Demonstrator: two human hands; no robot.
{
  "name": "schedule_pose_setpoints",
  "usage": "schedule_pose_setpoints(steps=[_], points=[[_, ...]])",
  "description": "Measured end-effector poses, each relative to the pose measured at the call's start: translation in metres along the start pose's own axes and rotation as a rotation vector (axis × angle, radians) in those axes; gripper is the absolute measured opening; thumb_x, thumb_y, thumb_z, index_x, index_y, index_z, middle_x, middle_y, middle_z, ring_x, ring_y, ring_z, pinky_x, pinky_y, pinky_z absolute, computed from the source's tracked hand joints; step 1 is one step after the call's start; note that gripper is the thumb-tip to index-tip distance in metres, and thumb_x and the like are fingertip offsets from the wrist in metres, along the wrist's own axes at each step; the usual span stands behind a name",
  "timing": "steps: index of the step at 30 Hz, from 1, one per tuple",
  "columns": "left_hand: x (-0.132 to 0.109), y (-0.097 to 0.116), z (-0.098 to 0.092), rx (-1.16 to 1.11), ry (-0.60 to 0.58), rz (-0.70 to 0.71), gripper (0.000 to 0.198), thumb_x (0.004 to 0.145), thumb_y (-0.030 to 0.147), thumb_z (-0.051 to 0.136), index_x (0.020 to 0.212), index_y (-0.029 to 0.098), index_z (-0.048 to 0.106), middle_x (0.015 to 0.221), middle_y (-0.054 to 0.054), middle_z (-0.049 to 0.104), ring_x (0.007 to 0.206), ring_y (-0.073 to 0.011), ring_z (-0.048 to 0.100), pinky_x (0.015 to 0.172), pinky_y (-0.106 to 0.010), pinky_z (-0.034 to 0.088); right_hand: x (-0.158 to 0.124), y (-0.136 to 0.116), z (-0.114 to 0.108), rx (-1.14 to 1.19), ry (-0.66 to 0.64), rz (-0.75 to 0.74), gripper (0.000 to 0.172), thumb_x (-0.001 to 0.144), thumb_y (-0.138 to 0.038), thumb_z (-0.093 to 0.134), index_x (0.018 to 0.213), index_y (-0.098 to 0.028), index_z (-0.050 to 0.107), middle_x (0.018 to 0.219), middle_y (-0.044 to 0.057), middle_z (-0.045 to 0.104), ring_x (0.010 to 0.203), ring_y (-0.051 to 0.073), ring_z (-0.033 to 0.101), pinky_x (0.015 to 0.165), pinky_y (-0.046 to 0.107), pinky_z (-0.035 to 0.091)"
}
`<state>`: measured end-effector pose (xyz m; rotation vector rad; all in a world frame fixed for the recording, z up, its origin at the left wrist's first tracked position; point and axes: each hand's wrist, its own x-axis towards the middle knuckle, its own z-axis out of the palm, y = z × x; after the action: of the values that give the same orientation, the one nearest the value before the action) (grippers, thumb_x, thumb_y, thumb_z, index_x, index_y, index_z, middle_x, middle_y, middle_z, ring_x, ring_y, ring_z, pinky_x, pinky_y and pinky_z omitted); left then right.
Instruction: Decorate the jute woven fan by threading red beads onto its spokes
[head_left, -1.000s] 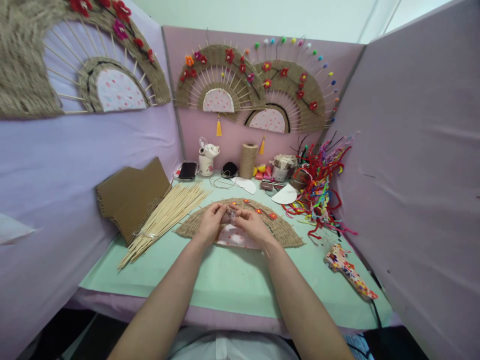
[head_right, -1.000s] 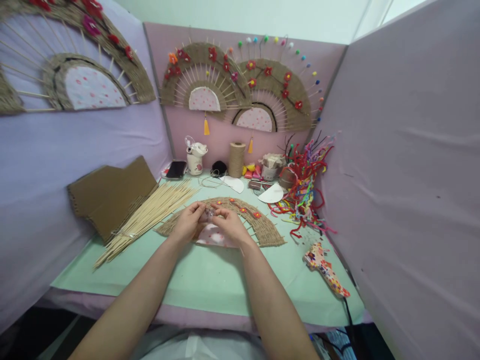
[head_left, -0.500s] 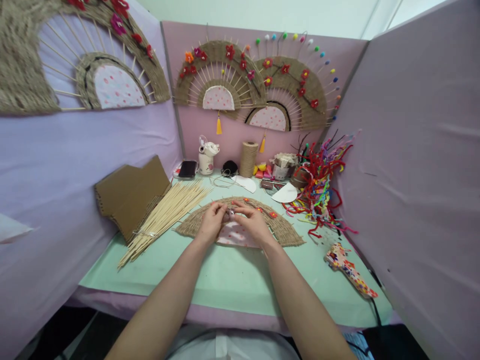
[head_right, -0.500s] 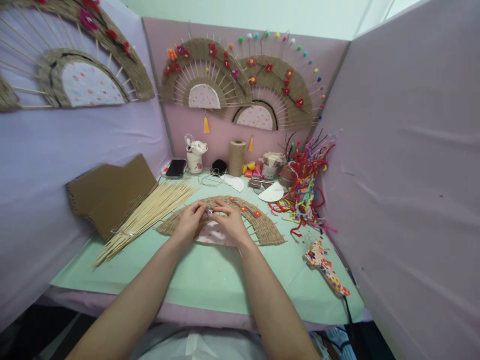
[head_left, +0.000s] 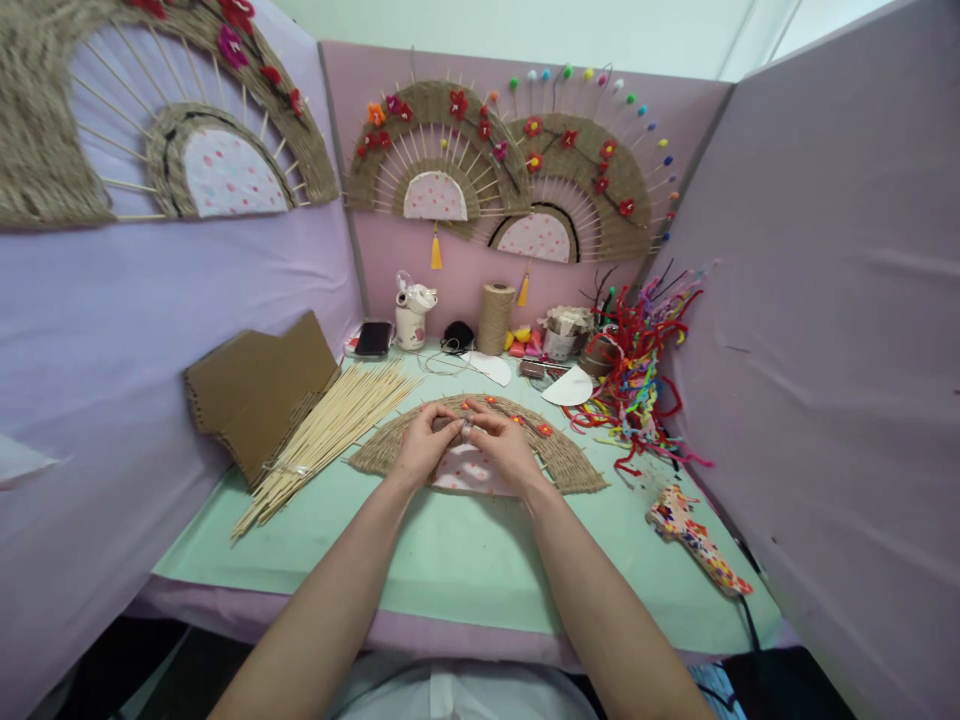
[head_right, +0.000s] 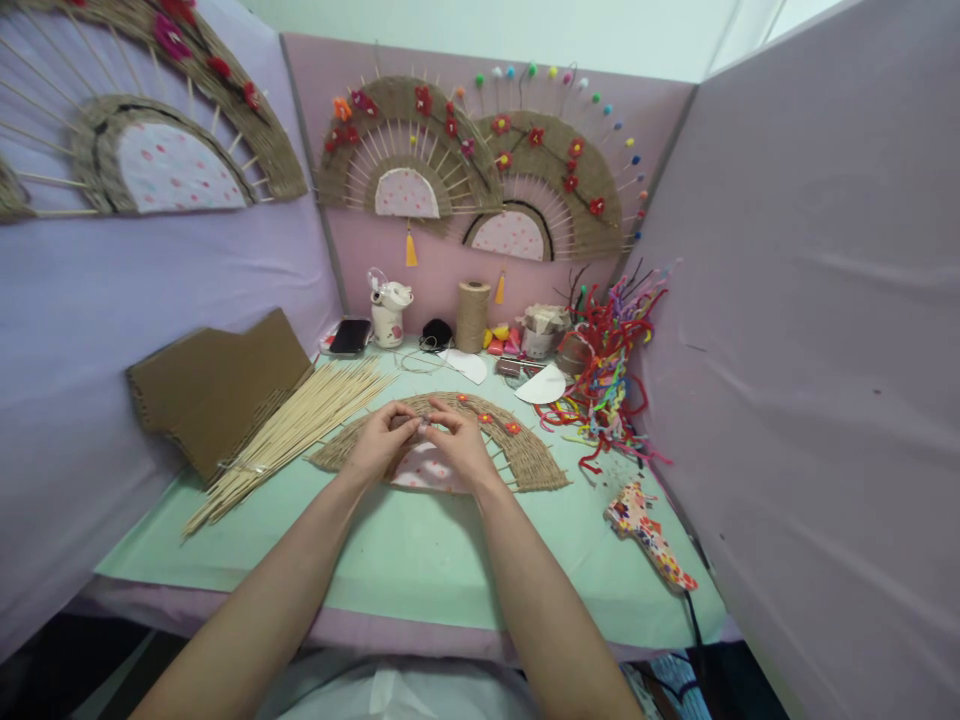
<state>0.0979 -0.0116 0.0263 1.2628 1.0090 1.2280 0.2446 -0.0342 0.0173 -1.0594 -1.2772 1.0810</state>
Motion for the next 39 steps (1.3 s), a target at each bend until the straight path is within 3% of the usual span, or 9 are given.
schedule_pose_setpoints(steps=[3, 8, 13, 19, 25, 28, 32, 35, 39], points=[[-0.002, 0.002, 0.002, 0.044, -0.011, 0.011, 0.024, 0.062, 0.032, 0.078, 0.071, 0.018, 0.060, 0.062, 0.003, 0.059, 0.059, -0.0125, 0.055, 0.056, -0.022, 0.042, -0.002, -0.002, 0.001, -0.046, 0.015, -0.046, 0.016, 0.071, -0.036, 0.071, 0.078, -0.021, 0.072, 0.143, 0.007, 0.051, 0.132, 0.025, 0.047, 0.111, 0.040, 0.032], [-0.002, -0.002, 0.006, -0.113, -0.057, -0.012, 0.030, 0.066, 0.042, 0.075, 0.074, 0.018, 0.058, 0.065, 0.003, 0.058, 0.061, -0.0109, 0.054, 0.058, -0.021, 0.044, -0.005, -0.010, 0.004, -0.151, 0.085, -0.079, 0.008, 0.071, -0.028, 0.065, 0.069, -0.021, 0.065, 0.140, 0.008, 0.054, 0.131, 0.025, 0.048, 0.110, 0.040, 0.033], [0.001, -0.009, 0.006, -0.100, -0.001, 0.043, 0.031, 0.068, 0.043, 0.074, 0.076, 0.017, 0.059, 0.066, 0.003, 0.058, 0.060, -0.0091, 0.053, 0.056, -0.019, 0.043, -0.003, -0.010, 0.004, -0.165, 0.142, -0.079, 0.004, 0.068, -0.022, 0.062, 0.066, -0.020, 0.065, 0.134, 0.007, 0.059, 0.125, 0.024, 0.052, 0.112, 0.040, 0.030], [0.000, -0.002, 0.008, -0.259, 0.031, 0.039, 0.037, 0.062, 0.045, 0.079, 0.074, 0.017, 0.058, 0.066, 0.004, 0.059, 0.063, -0.0106, 0.058, 0.063, -0.024, 0.052, -0.003, -0.012, 0.004, 0.195, 0.176, 0.095, 0.011, 0.064, -0.030, 0.067, 0.065, -0.020, 0.066, 0.136, 0.006, 0.057, 0.108, 0.024, 0.062, 0.082, 0.034, 0.052], [0.003, 0.003, 0.005, -0.377, 0.099, -0.007, 0.040, 0.057, 0.045, 0.082, 0.071, 0.016, 0.058, 0.068, 0.003, 0.061, 0.066, -0.0096, 0.059, 0.067, -0.022, 0.051, 0.001, -0.018, -0.006, 0.486, 0.342, 0.145, 0.016, 0.060, -0.027, 0.076, 0.073, -0.021, 0.069, 0.102, 0.003, 0.071, 0.087, 0.014, 0.063, 0.063, 0.021, 0.048], [0.003, 0.005, 0.002, -0.388, 0.058, -0.110, 0.038, 0.058, 0.044, 0.081, 0.073, 0.016, 0.059, 0.074, 0.000, 0.065, 0.069, -0.0112, 0.061, 0.065, -0.022, 0.050, 0.003, -0.019, -0.013, 0.597, 0.351, 0.176, 0.019, 0.058, -0.025, 0.079, 0.072, -0.022, 0.067, 0.088, 0.000, 0.072, 0.076, 0.012, 0.062, 0.056, 0.020, 0.045], [0.000, 0.002, -0.001, -0.137, -0.123, -0.146, 0.031, 0.065, 0.041, 0.075, 0.077, 0.017, 0.062, 0.066, 0.002, 0.062, 0.058, -0.0103, 0.055, 0.053, -0.020, 0.040, 0.003, -0.021, -0.018, 0.623, 0.332, 0.173, 0.022, 0.058, -0.025, 0.080, 0.073, -0.022, 0.065, 0.081, -0.001, 0.071, 0.070, 0.012, 0.061, 0.053, 0.020, 0.043], [-0.003, -0.003, -0.001, 0.223, -0.292, -0.017, 0.022, 0.070, 0.035, 0.069, 0.081, 0.017, 0.067, 0.067, 0.001, 0.063, 0.059, -0.0124, 0.054, 0.055, -0.023, 0.039, 0.003, -0.021, -0.019, 0.619, 0.332, 0.150, 0.022, 0.059, -0.027, 0.079, 0.074, -0.022, 0.065, 0.081, -0.001, 0.071, 0.071, 0.012, 0.061, 0.054, 0.021, 0.042], [-0.007, -0.005, 0.002, 0.551, -0.428, 0.223, 0.011, 0.075, 0.028, 0.065, 0.078, 0.019, 0.071, 0.080, -0.004, 0.070, 0.079, -0.0201, 0.061, 0.075, -0.031, 0.044, 0.003, -0.019, -0.019, 0.564, 0.299, 0.157, 0.021, 0.060, -0.029, 0.079, 0.075, -0.023, 0.066, 0.082, -0.002, 0.071, 0.073, 0.013, 0.061, 0.059, 0.023, 0.043]])
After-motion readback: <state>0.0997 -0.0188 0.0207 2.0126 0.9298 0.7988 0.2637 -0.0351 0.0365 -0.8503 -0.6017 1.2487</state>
